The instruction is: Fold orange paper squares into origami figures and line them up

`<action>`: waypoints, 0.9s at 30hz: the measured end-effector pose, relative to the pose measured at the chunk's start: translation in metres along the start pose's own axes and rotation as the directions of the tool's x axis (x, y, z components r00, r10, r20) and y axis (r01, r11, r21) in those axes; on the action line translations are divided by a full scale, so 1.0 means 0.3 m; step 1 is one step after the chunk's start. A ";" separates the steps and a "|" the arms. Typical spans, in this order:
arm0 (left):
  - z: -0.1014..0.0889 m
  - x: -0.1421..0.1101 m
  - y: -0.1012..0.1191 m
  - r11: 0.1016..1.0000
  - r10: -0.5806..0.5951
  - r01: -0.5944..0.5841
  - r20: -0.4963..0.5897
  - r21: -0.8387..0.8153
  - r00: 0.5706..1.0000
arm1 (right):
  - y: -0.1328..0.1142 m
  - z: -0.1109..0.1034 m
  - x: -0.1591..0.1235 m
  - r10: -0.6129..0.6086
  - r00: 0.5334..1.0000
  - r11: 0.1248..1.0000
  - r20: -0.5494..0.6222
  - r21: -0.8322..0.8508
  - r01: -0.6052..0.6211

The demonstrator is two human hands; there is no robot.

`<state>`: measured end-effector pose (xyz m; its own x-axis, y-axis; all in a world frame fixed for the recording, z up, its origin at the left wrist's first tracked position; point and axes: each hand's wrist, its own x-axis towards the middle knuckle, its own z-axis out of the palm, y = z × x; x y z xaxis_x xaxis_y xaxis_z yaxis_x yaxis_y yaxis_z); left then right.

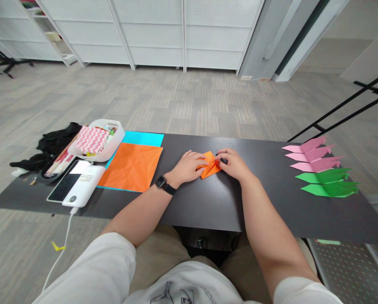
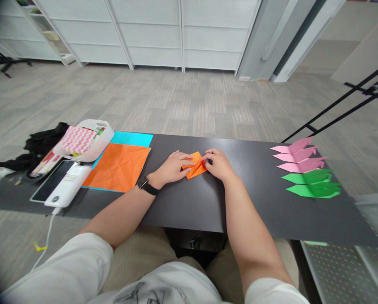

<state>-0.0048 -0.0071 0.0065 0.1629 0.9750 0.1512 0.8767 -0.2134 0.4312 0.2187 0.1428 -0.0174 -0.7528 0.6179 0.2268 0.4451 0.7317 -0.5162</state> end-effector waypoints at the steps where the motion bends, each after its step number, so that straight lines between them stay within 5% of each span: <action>1: -0.004 -0.002 0.002 1.000 0.005 -0.005 0.008 -0.011 1.000 | 0.005 -0.002 -0.002 0.011 1.000 1.000 -0.010 -0.010 -0.011; 27: -0.018 0.000 0.046 0.999 0.020 -0.019 0.039 -0.041 0.999 | 0.002 -0.013 -0.001 0.055 0.998 0.998 -0.010 -0.019 -0.055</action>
<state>0.0050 -0.0103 0.0174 0.1984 0.9721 0.1249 0.8541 -0.2340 0.4644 0.2212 0.1442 -0.0145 -0.7223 0.6601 0.2063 0.4950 0.7017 -0.5124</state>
